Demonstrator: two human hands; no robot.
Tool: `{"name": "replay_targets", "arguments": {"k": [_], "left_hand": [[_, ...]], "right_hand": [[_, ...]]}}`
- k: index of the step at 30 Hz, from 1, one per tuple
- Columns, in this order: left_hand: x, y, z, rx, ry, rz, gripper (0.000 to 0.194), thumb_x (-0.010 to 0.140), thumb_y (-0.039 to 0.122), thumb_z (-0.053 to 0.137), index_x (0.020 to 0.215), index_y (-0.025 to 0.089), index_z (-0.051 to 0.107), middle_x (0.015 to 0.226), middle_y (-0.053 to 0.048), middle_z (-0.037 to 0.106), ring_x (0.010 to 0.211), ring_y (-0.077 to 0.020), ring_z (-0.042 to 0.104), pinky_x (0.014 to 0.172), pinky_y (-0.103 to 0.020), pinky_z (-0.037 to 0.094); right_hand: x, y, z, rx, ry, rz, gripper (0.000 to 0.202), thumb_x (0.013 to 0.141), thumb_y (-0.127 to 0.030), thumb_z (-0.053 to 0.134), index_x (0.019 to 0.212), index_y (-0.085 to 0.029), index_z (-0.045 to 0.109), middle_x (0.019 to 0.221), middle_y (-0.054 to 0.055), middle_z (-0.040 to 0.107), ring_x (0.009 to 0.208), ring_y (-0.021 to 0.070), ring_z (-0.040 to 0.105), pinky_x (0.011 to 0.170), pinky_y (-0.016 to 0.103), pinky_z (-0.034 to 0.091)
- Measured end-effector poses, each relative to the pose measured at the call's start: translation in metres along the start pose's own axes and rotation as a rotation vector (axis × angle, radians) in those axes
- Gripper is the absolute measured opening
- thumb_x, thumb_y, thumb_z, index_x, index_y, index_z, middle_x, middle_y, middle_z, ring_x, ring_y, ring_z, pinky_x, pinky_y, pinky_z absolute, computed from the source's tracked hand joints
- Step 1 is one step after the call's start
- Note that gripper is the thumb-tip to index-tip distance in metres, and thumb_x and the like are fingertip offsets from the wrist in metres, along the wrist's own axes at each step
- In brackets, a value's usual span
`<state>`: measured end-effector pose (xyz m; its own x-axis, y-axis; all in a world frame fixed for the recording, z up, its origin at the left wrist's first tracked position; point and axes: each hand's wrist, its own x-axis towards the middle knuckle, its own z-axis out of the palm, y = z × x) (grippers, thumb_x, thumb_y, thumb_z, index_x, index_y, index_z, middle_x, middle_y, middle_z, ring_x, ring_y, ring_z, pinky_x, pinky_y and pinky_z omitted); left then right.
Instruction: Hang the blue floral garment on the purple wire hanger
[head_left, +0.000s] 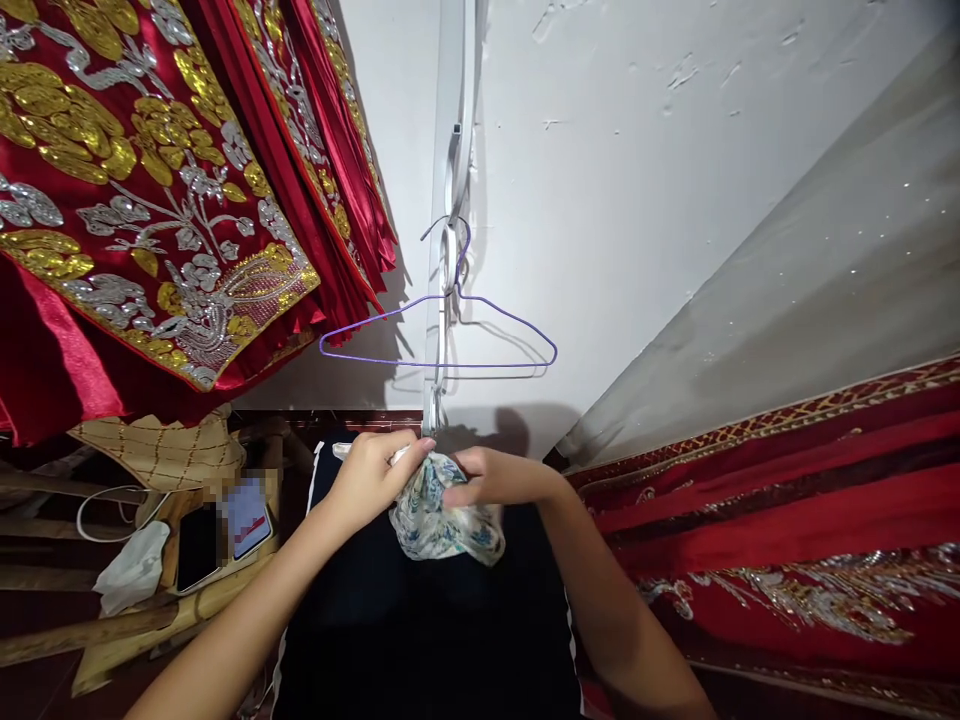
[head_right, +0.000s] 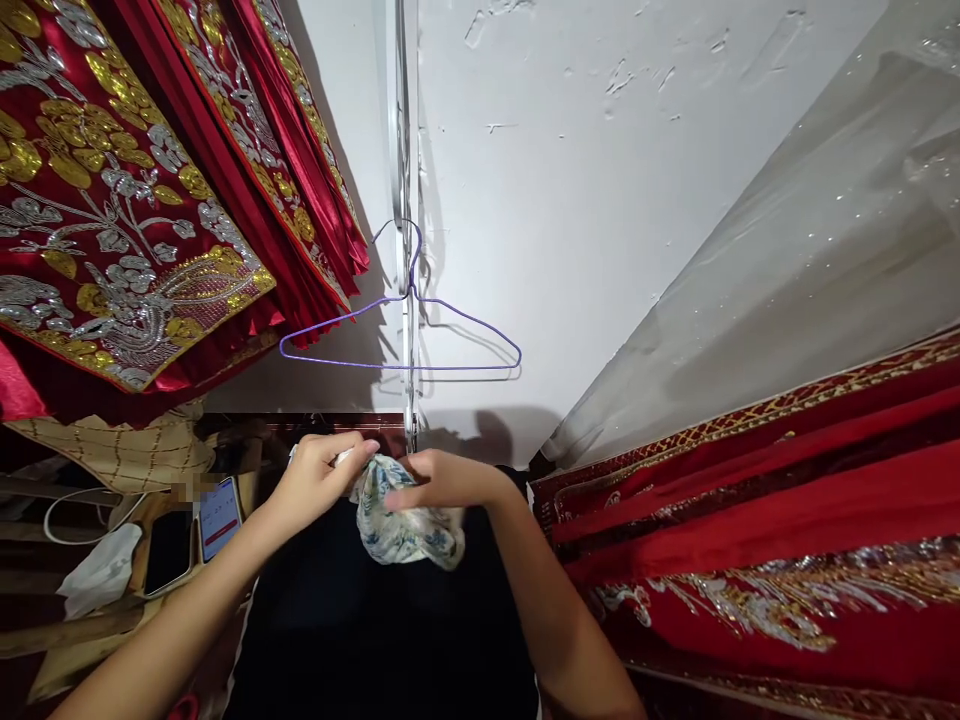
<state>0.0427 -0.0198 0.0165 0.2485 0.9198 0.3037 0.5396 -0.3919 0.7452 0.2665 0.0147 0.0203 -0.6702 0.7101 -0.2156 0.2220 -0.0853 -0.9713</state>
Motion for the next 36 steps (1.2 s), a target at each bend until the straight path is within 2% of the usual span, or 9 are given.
{"name": "replay_targets", "arguments": {"k": [3, 9, 11, 13, 15, 18, 21, 27, 36], "left_hand": [[0.008, 0.006, -0.005, 0.031, 0.143, 0.006, 0.046, 0.096, 0.044, 0.055, 0.058, 0.018, 0.05, 0.054, 0.003, 0.041, 0.053, -0.0102, 0.036, 0.055, -0.025, 0.028], [0.01, -0.011, -0.043, -0.077, 0.458, -0.131, 0.046, 0.084, 0.042, 0.072, 0.052, 0.017, 0.051, 0.051, 0.003, 0.041, 0.053, -0.0093, 0.037, 0.053, -0.024, 0.029], [0.011, -0.013, -0.055, -0.132, 0.51, -0.136, 0.046, 0.081, 0.04, 0.075, 0.051, 0.017, 0.048, 0.051, 0.004, 0.041, 0.052, -0.0088, 0.036, 0.052, -0.023, 0.029], [0.014, -0.01, -0.064, -0.19, 0.427, -0.121, 0.048, 0.081, 0.041, 0.073, 0.05, 0.017, 0.045, 0.051, 0.004, 0.039, 0.05, -0.0084, 0.034, 0.05, -0.023, 0.027], [0.015, -0.005, -0.069, -0.219, 0.172, -0.128, 0.046, 0.086, 0.045, 0.068, 0.054, 0.017, 0.048, 0.053, 0.003, 0.041, 0.051, -0.009, 0.035, 0.049, -0.022, 0.028], [0.013, 0.001, -0.071, -0.133, -0.264, -0.144, 0.037, 0.093, 0.049, 0.058, 0.073, 0.018, 0.06, 0.068, 0.001, 0.055, 0.062, -0.0125, 0.048, 0.056, -0.022, 0.035], [0.004, -0.006, -0.07, 0.099, -0.444, -0.141, 0.038, 0.096, 0.051, 0.051, 0.079, 0.019, 0.062, 0.077, -0.001, 0.063, 0.069, -0.016, 0.055, 0.062, -0.024, 0.039], [0.005, -0.038, -0.08, 0.463, -0.44, -0.244, 0.038, 0.094, 0.047, 0.047, 0.068, 0.022, 0.062, 0.067, -0.005, 0.066, 0.063, -0.0212, 0.061, 0.063, -0.028, 0.042], [0.058, -0.03, -0.093, 0.436, -0.158, -0.02, 0.039, 0.094, 0.049, 0.04, 0.088, 0.021, 0.067, 0.111, -0.013, 0.073, 0.113, -0.0318, 0.063, 0.101, -0.038, 0.045]], "right_hand": [[0.01, 0.001, 0.006, -0.149, -0.128, -0.027, 0.025, 0.078, -0.041, 0.076, 0.076, -0.017, 0.072, 0.074, 0.003, 0.069, 0.066, 0.0186, 0.057, 0.063, 0.031, 0.043], [0.0, -0.025, -0.037, -0.148, 0.331, -0.274, 0.022, 0.074, -0.038, 0.076, 0.078, -0.018, 0.066, 0.071, 0.001, 0.06, 0.063, 0.0147, 0.053, 0.058, 0.026, 0.039], [0.003, -0.037, -0.042, -0.176, 0.464, -0.305, 0.019, 0.078, -0.033, 0.071, 0.092, -0.02, 0.068, 0.074, 0.0, 0.062, 0.055, 0.0111, 0.045, 0.053, 0.026, 0.034], [0.014, -0.042, -0.042, -0.185, 0.593, -0.294, 0.033, 0.082, -0.028, 0.063, 0.114, -0.024, 0.067, 0.081, 0.0, 0.065, 0.05, 0.0093, 0.039, 0.051, 0.026, 0.033], [0.03, -0.035, -0.043, -0.193, 0.68, -0.278, 0.05, 0.08, -0.026, 0.06, 0.13, -0.026, 0.062, 0.086, 0.001, 0.067, 0.055, 0.0117, 0.045, 0.055, 0.027, 0.038], [0.053, -0.009, -0.054, -0.182, 0.714, -0.216, 0.056, 0.076, -0.026, 0.062, 0.132, -0.023, 0.063, 0.087, 0.003, 0.068, 0.072, 0.0183, 0.055, 0.07, 0.029, 0.044], [0.057, 0.02, -0.065, -0.247, 0.692, -0.166, 0.051, 0.075, -0.023, 0.054, 0.125, -0.025, 0.065, 0.084, 0.001, 0.067, 0.068, 0.0173, 0.052, 0.068, 0.028, 0.041], [0.031, 0.034, -0.065, -0.467, 0.728, -0.292, 0.012, 0.076, -0.024, 0.046, 0.074, -0.021, 0.057, 0.068, -0.001, 0.057, 0.066, 0.0156, 0.045, 0.063, 0.027, 0.033], [0.006, 0.02, -0.07, -0.445, 0.784, -0.32, 0.007, 0.072, -0.02, 0.047, 0.065, -0.021, 0.047, 0.063, -0.003, 0.044, 0.063, 0.0141, 0.039, 0.06, 0.028, 0.028]]}}
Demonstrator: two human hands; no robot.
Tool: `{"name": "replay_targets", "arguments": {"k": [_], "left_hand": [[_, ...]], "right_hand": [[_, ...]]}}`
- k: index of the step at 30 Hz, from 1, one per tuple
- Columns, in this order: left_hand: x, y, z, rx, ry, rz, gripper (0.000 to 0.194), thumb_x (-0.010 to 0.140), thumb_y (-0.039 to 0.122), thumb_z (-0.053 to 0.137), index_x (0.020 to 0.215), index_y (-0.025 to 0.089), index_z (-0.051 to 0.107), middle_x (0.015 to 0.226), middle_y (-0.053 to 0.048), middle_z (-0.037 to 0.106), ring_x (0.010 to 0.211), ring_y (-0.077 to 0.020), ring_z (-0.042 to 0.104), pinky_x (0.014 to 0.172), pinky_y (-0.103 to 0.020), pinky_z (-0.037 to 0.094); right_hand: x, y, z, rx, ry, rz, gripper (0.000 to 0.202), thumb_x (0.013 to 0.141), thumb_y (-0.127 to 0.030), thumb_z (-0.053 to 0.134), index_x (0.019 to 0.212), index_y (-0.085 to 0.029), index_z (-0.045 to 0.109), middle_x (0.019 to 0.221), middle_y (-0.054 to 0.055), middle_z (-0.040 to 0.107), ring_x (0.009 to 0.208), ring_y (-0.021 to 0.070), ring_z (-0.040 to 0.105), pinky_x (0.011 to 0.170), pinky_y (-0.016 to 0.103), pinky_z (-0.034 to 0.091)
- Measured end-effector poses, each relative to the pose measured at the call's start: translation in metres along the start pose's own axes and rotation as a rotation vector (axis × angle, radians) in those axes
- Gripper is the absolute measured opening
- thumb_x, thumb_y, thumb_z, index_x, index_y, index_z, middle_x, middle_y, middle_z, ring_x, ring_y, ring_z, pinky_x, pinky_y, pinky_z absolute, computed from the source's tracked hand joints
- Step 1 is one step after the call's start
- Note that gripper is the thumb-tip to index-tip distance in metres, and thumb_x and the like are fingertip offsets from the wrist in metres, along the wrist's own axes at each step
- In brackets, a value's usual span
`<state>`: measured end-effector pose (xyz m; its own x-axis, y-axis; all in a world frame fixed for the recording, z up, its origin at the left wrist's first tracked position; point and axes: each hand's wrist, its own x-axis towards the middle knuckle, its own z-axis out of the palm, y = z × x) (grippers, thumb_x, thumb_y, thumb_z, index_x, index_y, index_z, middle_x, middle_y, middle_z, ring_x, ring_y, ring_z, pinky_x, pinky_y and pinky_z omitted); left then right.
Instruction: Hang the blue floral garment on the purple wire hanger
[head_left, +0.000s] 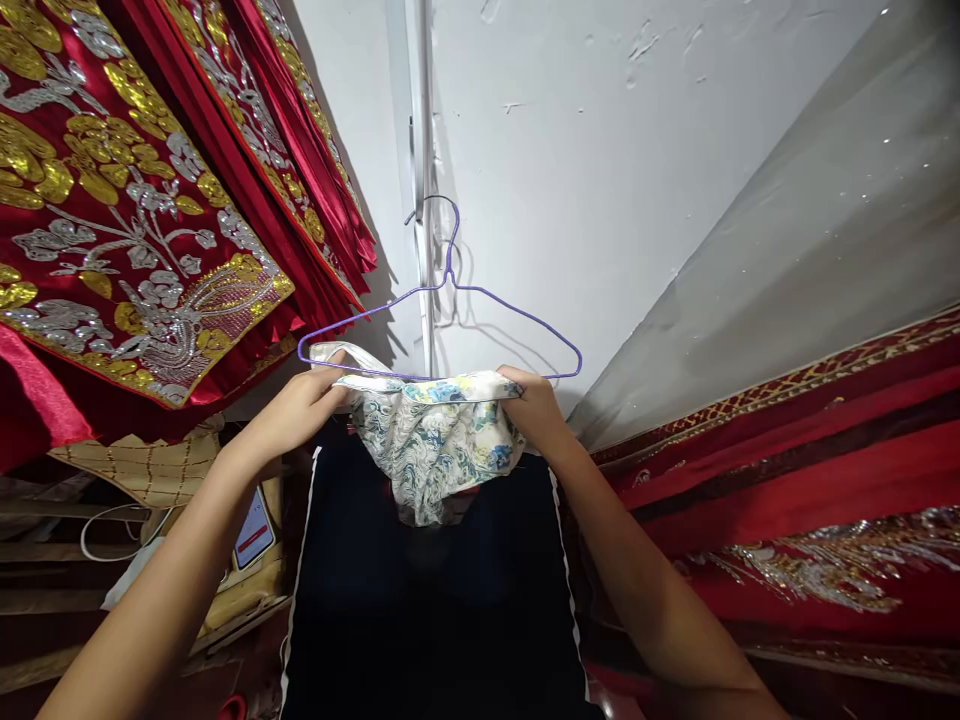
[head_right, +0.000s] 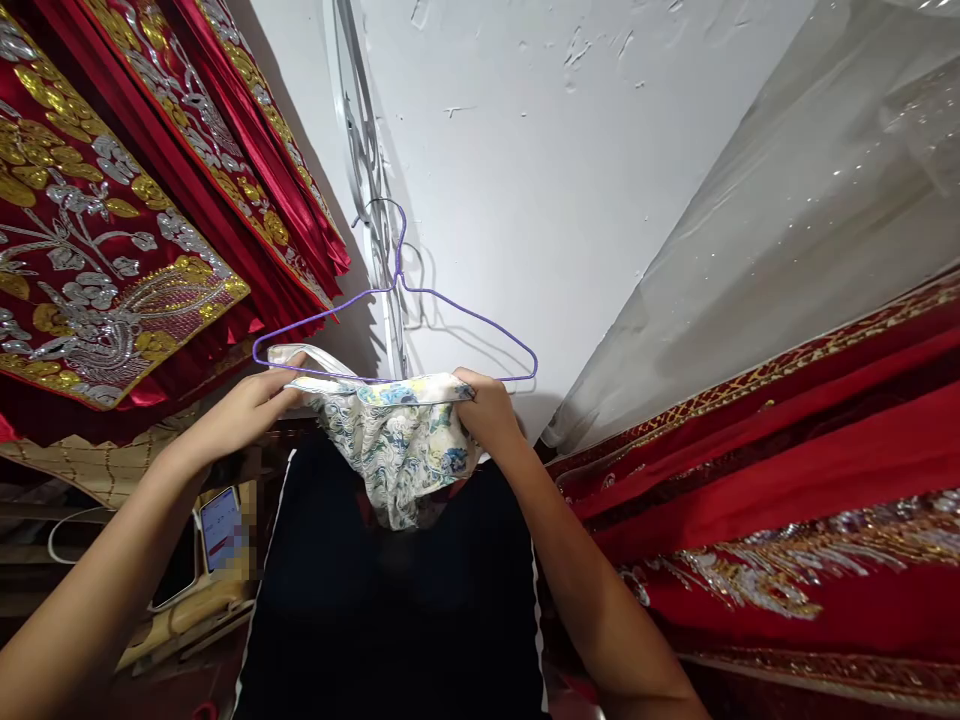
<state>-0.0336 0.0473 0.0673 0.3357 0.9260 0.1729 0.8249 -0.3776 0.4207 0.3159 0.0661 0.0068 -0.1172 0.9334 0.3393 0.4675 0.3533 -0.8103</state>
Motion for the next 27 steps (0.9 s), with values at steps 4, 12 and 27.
{"name": "replay_targets", "arguments": {"k": [4, 12, 27], "left_hand": [[-0.008, -0.007, 0.008, 0.042, -0.073, -0.064, 0.041, 0.095, 0.053, 0.041, 0.076, 0.022, 0.061, 0.091, -0.009, 0.074, 0.09, -0.0274, 0.067, 0.085, -0.032, 0.047], [-0.026, -0.007, -0.014, 0.192, 0.277, -0.246, 0.028, 0.085, 0.046, 0.055, 0.085, 0.022, 0.069, 0.09, -0.004, 0.074, 0.078, -0.0231, 0.065, 0.072, -0.028, 0.043], [-0.025, -0.014, -0.008, 0.249, 0.332, -0.136, 0.019, 0.09, 0.037, 0.047, 0.095, 0.02, 0.054, 0.109, -0.012, 0.066, 0.104, -0.0307, 0.063, 0.093, -0.039, 0.047]], "right_hand": [[-0.002, 0.0, 0.001, -0.031, 0.009, 0.059, 0.008, 0.071, -0.02, 0.047, 0.063, -0.021, 0.047, 0.062, -0.003, 0.044, 0.063, 0.0141, 0.039, 0.059, 0.028, 0.027], [-0.001, -0.008, 0.021, -0.01, 0.071, 0.107, 0.023, 0.076, -0.024, 0.051, 0.057, -0.022, 0.04, 0.053, -0.003, 0.035, 0.055, 0.0128, 0.033, 0.054, 0.029, 0.024], [-0.004, -0.016, 0.03, -0.053, 0.084, 0.152, 0.025, 0.079, -0.024, 0.048, 0.059, -0.022, 0.033, 0.054, -0.003, 0.034, 0.055, 0.0128, 0.03, 0.053, 0.03, 0.021]]}}
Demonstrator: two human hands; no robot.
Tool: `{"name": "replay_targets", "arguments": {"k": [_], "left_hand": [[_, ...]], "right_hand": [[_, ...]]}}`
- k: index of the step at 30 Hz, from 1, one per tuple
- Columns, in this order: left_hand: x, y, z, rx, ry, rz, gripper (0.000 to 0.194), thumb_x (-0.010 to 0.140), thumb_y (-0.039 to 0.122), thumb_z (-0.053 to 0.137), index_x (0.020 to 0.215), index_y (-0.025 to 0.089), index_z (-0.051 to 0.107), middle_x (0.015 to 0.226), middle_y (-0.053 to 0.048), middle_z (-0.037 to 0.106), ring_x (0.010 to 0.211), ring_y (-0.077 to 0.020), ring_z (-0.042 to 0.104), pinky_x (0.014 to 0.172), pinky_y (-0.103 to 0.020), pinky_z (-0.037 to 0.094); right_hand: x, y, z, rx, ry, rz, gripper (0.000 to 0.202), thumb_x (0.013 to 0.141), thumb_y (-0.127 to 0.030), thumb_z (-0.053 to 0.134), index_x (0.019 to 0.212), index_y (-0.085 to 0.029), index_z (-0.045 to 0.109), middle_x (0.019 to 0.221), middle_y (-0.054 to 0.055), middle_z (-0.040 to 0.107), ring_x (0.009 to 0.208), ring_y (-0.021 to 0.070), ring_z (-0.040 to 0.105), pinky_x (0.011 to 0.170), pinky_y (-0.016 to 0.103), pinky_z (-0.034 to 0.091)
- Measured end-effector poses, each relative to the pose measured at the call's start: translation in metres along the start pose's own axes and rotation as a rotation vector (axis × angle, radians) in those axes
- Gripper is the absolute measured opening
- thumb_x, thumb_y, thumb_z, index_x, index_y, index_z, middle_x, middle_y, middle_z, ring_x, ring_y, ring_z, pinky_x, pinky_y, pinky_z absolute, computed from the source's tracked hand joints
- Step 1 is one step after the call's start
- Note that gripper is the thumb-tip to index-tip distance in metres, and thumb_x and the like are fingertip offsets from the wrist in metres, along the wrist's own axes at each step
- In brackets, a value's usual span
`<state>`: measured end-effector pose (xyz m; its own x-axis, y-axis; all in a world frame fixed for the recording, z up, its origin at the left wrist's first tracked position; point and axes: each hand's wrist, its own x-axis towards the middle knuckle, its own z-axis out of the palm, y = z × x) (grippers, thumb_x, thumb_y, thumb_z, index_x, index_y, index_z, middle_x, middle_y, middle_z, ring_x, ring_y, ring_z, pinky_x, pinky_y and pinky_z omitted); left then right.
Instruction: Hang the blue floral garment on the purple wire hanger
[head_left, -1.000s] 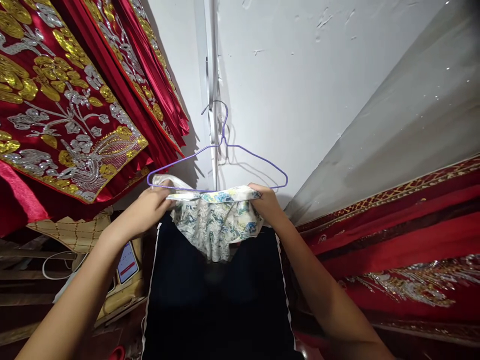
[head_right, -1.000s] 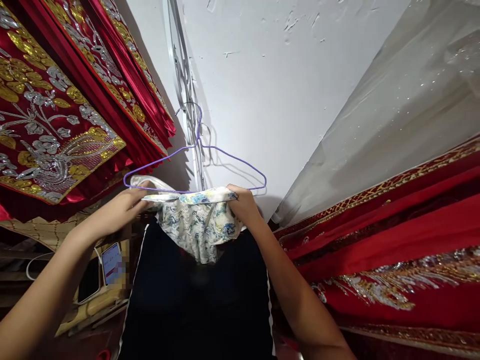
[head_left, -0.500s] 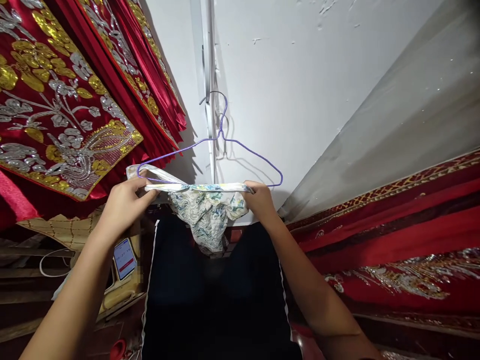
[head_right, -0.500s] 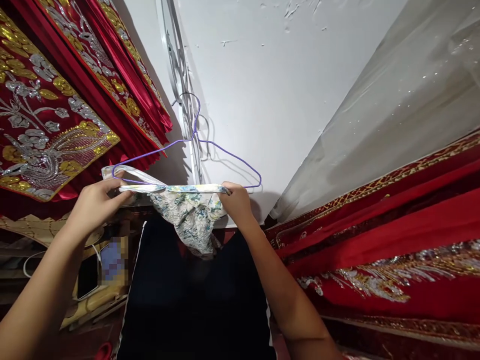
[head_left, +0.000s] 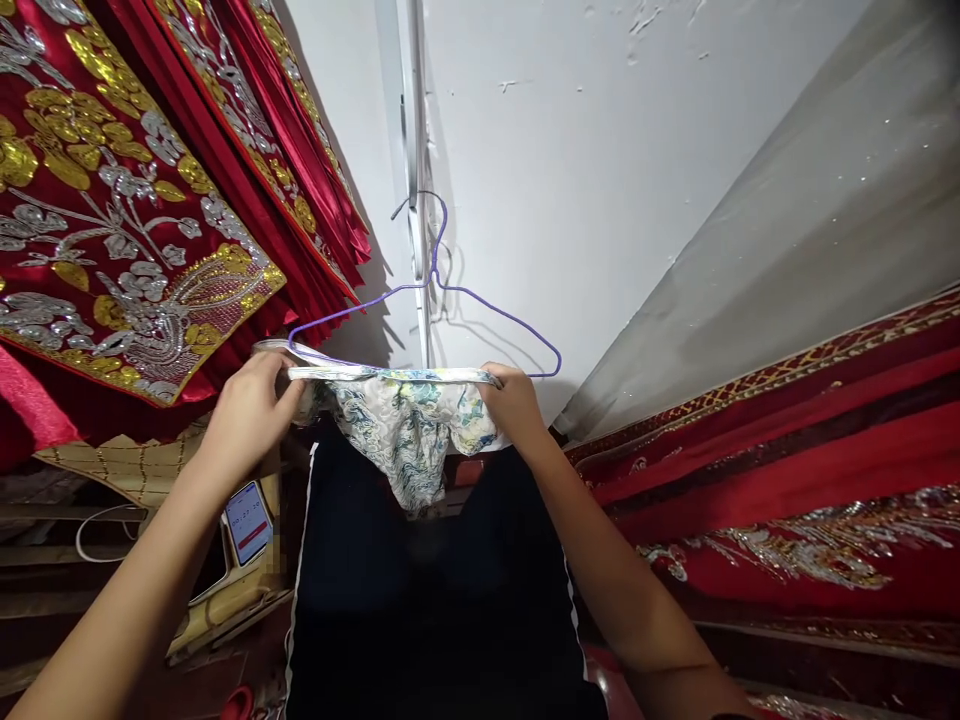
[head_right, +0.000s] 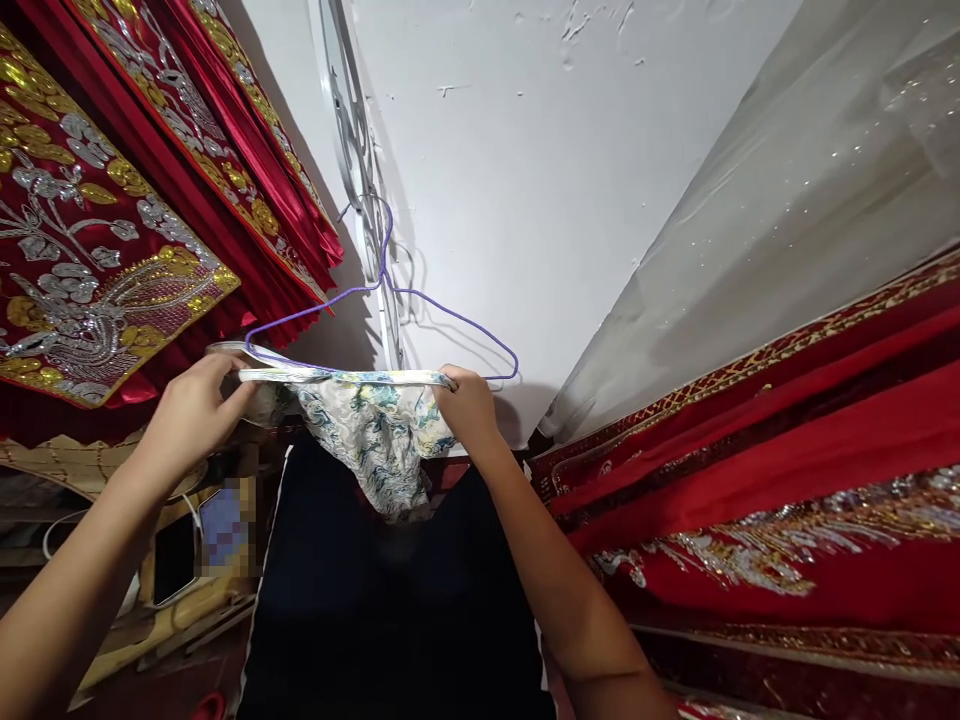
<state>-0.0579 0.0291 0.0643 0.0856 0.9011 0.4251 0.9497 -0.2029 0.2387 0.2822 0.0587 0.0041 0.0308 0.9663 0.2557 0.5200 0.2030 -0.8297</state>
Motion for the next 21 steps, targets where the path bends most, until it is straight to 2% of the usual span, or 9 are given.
{"name": "replay_targets", "arguments": {"k": [2, 6, 8, 11, 12, 14, 17, 19, 21], "left_hand": [[0.007, -0.002, 0.006, 0.018, -0.032, 0.019, 0.02, 0.091, 0.036, 0.044, 0.097, 0.019, 0.053, 0.108, -0.014, 0.065, 0.104, -0.0309, 0.062, 0.093, -0.04, 0.047], [0.026, -0.008, 0.023, -0.015, -0.008, 0.104, 0.025, 0.093, 0.036, 0.038, 0.101, 0.018, 0.054, 0.121, -0.017, 0.062, 0.114, -0.0319, 0.059, 0.099, -0.042, 0.045], [0.038, -0.011, 0.031, -0.014, -0.095, 0.058, 0.027, 0.091, 0.037, 0.039, 0.101, 0.018, 0.055, 0.114, -0.017, 0.065, 0.106, -0.0324, 0.063, 0.093, -0.042, 0.047], [0.052, -0.013, 0.039, 0.014, -0.322, -0.056, 0.025, 0.087, 0.037, 0.042, 0.093, 0.019, 0.058, 0.096, -0.013, 0.069, 0.092, -0.0321, 0.066, 0.081, -0.039, 0.049], [0.055, -0.011, 0.039, 0.014, -0.365, -0.078, 0.023, 0.085, 0.037, 0.043, 0.09, 0.02, 0.059, 0.092, -0.012, 0.07, 0.09, -0.0315, 0.067, 0.079, -0.038, 0.049], [0.059, -0.006, 0.034, 0.001, -0.33, -0.076, 0.019, 0.083, 0.035, 0.046, 0.086, 0.021, 0.058, 0.092, -0.011, 0.07, 0.089, -0.0302, 0.066, 0.079, -0.036, 0.049], [0.061, 0.009, 0.019, -0.093, -0.125, 0.055, 0.015, 0.083, 0.033, 0.049, 0.085, 0.021, 0.056, 0.105, -0.01, 0.071, 0.096, -0.0282, 0.065, 0.087, -0.036, 0.049], [0.062, 0.022, 0.009, -0.222, -0.071, 0.162, 0.015, 0.087, 0.032, 0.048, 0.091, 0.02, 0.057, 0.115, -0.009, 0.07, 0.099, -0.0251, 0.065, 0.091, -0.035, 0.049], [0.065, 0.033, 0.005, -0.355, -0.043, 0.226, 0.022, 0.089, 0.026, 0.047, 0.108, 0.02, 0.057, 0.118, -0.008, 0.069, 0.101, -0.0218, 0.065, 0.092, -0.034, 0.05]], "right_hand": [[-0.002, 0.001, 0.0, -0.011, 0.017, 0.008, 0.028, 0.079, -0.024, 0.048, 0.059, -0.022, 0.029, 0.053, -0.004, 0.029, 0.054, 0.0125, 0.028, 0.053, 0.03, 0.019], [-0.003, 0.004, -0.001, -0.03, 0.067, -0.014, 0.03, 0.081, -0.025, 0.048, 0.059, -0.023, 0.027, 0.052, -0.004, 0.027, 0.052, 0.0123, 0.027, 0.052, 0.03, 0.018], [-0.003, 0.005, -0.001, -0.041, 0.073, -0.023, 0.03, 0.082, -0.025, 0.048, 0.059, -0.023, 0.028, 0.052, -0.004, 0.029, 0.052, 0.0124, 0.028, 0.052, 0.03, 0.018], [-0.006, 0.007, -0.003, -0.066, 0.095, -0.029, 0.031, 0.083, -0.027, 0.048, 0.059, -0.023, 0.03, 0.051, -0.004, 0.032, 0.052, 0.0128, 0.031, 0.053, 0.029, 0.02], [-0.006, 0.008, -0.004, -0.074, 0.103, -0.032, 0.031, 0.083, -0.027, 0.048, 0.058, -0.023, 0.03, 0.051, -0.004, 0.033, 0.053, 0.013, 0.032, 0.053, 0.029, 0.021], [-0.007, 0.009, -0.007, -0.09, 0.116, -0.039, 0.032, 0.083, -0.028, 0.049, 0.058, -0.023, 0.03, 0.05, -0.004, 0.033, 0.054, 0.0134, 0.033, 0.054, 0.029, 0.021], [-0.005, 0.01, -0.008, -0.093, 0.097, -0.046, 0.032, 0.083, -0.03, 0.049, 0.058, -0.022, 0.031, 0.051, -0.004, 0.034, 0.054, 0.0132, 0.033, 0.054, 0.029, 0.022], [-0.004, 0.009, -0.005, -0.058, 0.05, -0.05, 0.031, 0.084, -0.03, 0.049, 0.059, -0.022, 0.033, 0.052, -0.004, 0.035, 0.054, 0.0127, 0.033, 0.054, 0.029, 0.022], [-0.005, 0.009, 0.0, -0.021, 0.002, -0.05, 0.029, 0.083, -0.028, 0.049, 0.059, -0.022, 0.035, 0.052, -0.005, 0.035, 0.054, 0.0125, 0.034, 0.054, 0.028, 0.024]]}}
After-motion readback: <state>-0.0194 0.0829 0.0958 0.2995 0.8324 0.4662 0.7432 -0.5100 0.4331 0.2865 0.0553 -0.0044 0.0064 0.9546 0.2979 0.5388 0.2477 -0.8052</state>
